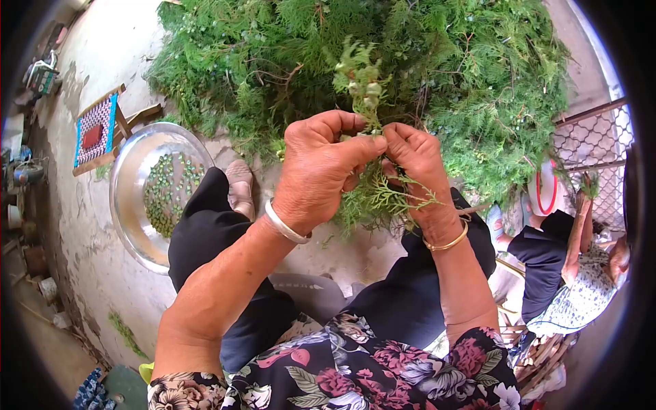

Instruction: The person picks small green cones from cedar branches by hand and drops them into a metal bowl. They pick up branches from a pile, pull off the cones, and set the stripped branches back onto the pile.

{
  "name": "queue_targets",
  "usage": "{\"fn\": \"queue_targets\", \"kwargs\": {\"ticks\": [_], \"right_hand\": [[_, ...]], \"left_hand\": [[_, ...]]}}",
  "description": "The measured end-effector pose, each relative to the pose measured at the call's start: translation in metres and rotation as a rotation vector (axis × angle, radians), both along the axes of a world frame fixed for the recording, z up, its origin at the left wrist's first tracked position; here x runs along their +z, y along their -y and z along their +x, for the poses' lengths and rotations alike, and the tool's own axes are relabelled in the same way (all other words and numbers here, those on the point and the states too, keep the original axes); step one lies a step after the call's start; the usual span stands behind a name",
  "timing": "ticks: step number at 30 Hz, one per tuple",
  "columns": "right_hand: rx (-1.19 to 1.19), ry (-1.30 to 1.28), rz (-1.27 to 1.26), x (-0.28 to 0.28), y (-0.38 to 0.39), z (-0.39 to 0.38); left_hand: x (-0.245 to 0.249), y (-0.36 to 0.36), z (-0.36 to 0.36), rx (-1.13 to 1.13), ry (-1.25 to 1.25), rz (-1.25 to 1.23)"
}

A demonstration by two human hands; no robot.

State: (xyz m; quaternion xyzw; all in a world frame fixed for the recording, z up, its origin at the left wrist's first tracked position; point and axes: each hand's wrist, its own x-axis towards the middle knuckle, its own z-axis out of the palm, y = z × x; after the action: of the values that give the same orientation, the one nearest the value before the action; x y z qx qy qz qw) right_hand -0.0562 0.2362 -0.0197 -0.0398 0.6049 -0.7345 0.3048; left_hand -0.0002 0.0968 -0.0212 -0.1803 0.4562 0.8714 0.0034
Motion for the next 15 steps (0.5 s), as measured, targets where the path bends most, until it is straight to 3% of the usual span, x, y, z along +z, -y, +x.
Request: {"fn": "queue_targets", "kwargs": {"ticks": [2,6,8,9,11,15], "right_hand": [[0.036,-0.151,0.109,-0.005,0.000,0.000],[0.075,-0.179,0.161,-0.010,-0.003,-0.001],[0.086,-0.172,0.064,-0.009,-0.006,-0.001],[0.084,-0.172,0.063,-0.009,-0.007,-0.002],[0.065,-0.113,0.011,-0.006,-0.008,-0.003],[0.014,-0.103,-0.005,-0.003,-0.009,-0.004]], "left_hand": [[-0.004,-0.002,0.000,-0.012,-0.063,-0.288],[0.001,0.006,-0.001,-0.082,-0.039,-0.549],[0.003,0.010,-0.002,-0.124,-0.023,-0.233],[0.002,0.011,-0.002,-0.125,-0.024,-0.234],[-0.001,0.011,-0.004,-0.126,0.010,0.155],[0.008,0.019,-0.002,-0.095,0.044,0.281]]}}
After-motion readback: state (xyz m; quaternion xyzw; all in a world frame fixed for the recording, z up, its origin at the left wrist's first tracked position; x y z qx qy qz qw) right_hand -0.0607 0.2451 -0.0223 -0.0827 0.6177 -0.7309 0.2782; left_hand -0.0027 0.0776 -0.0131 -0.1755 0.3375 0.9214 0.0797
